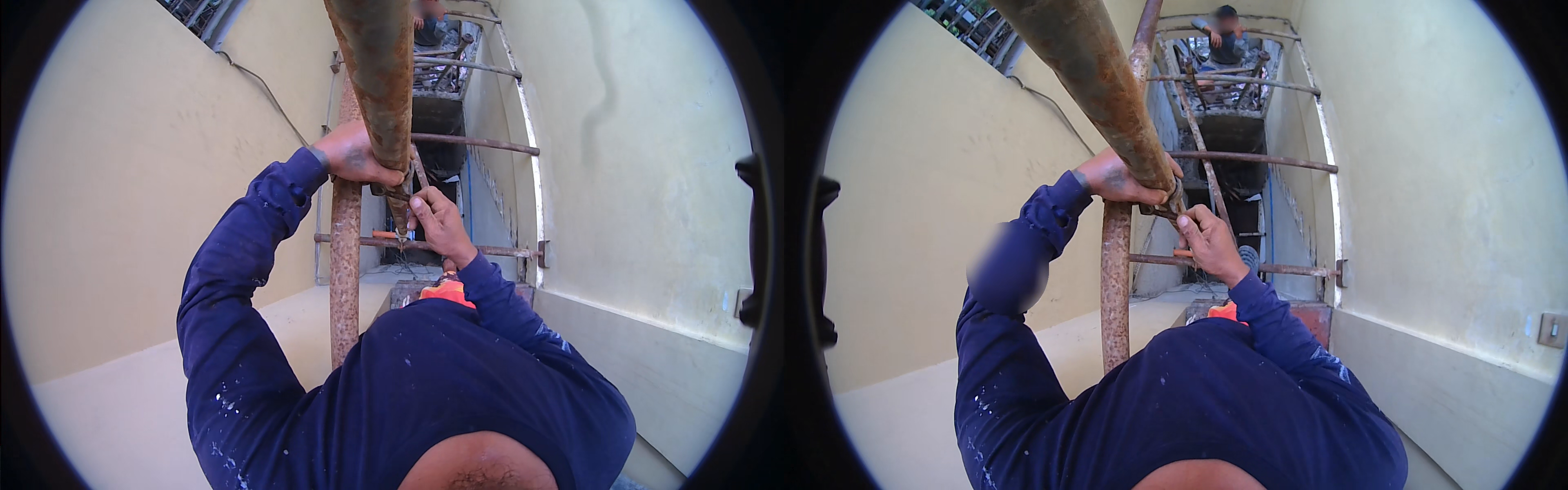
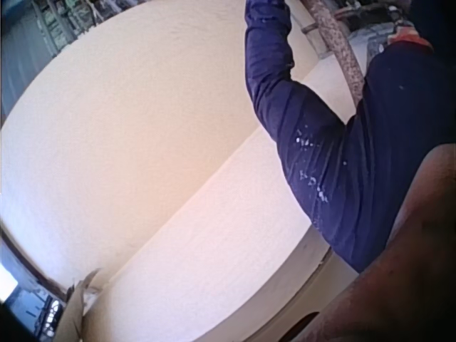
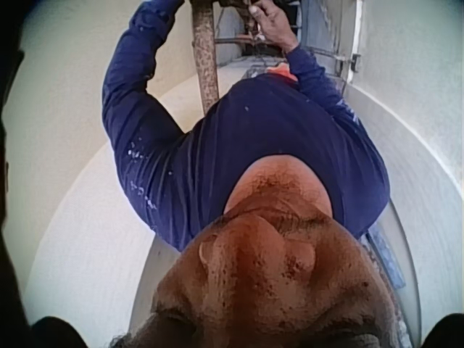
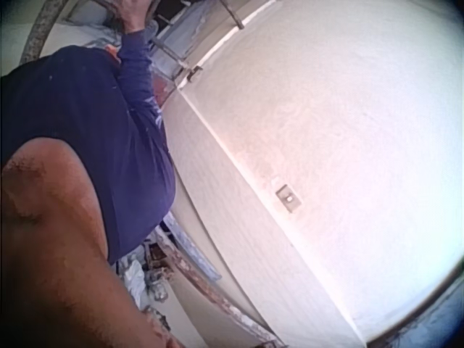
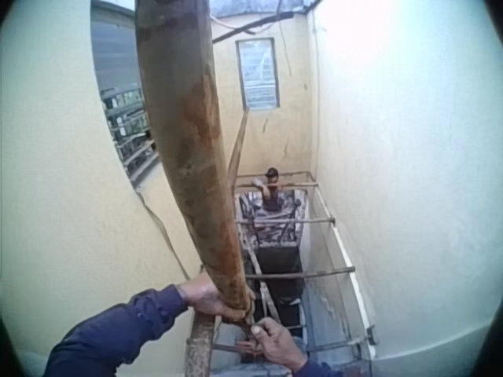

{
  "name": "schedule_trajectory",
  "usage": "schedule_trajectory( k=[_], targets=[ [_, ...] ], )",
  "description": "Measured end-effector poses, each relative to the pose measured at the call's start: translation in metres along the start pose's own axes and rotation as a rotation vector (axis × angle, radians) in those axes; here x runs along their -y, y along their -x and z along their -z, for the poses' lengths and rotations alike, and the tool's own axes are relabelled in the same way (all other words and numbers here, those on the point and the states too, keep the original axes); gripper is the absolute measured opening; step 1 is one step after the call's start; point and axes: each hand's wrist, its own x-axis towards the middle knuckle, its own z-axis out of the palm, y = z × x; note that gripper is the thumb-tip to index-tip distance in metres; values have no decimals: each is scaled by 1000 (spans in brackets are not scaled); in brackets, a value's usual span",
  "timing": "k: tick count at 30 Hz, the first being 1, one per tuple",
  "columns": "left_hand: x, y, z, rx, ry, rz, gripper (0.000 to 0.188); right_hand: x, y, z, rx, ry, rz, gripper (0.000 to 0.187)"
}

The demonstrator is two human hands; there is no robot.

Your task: The person lifts and positions a long metal pole onto a scaffolding frame, then uses a wrench to tighten a clamp securing the pole. The person repeats this process for another pole, ensuring the structure is stable.

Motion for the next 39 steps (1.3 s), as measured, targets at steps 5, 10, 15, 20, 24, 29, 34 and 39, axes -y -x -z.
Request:
schedule_trajectory(
  k=[5,10,15,20,24,29,34,39],
  targets=[
    [2,-3,-1,22,-14,2,44,-23,5,-19,-133,4,37,41],
    [-1,0,-3,2,24,-28,42,-21,6,-2,-60,-237,-42,42],
    [-2,0,-2,21,14,23,42,10,28,13,-179,281,171,16],
    [-3,-2,0,42,-66,9,44,9,-54,67,-233,-295,-152,22],
    [0,1,1,25,-98,-9,45,37,-123,74,-96,-129,4,25],
    [9,1,-2,20,-237,70,44,114,-197,28,430,-226,-64,29],
    [4,-5,-3,8,-337,62,47,84,-285,-21,877,732,238,47],
    [7,-1,-4,4,-325,50,44,94,-280,-86,1305,887,268,52]
  ],
)
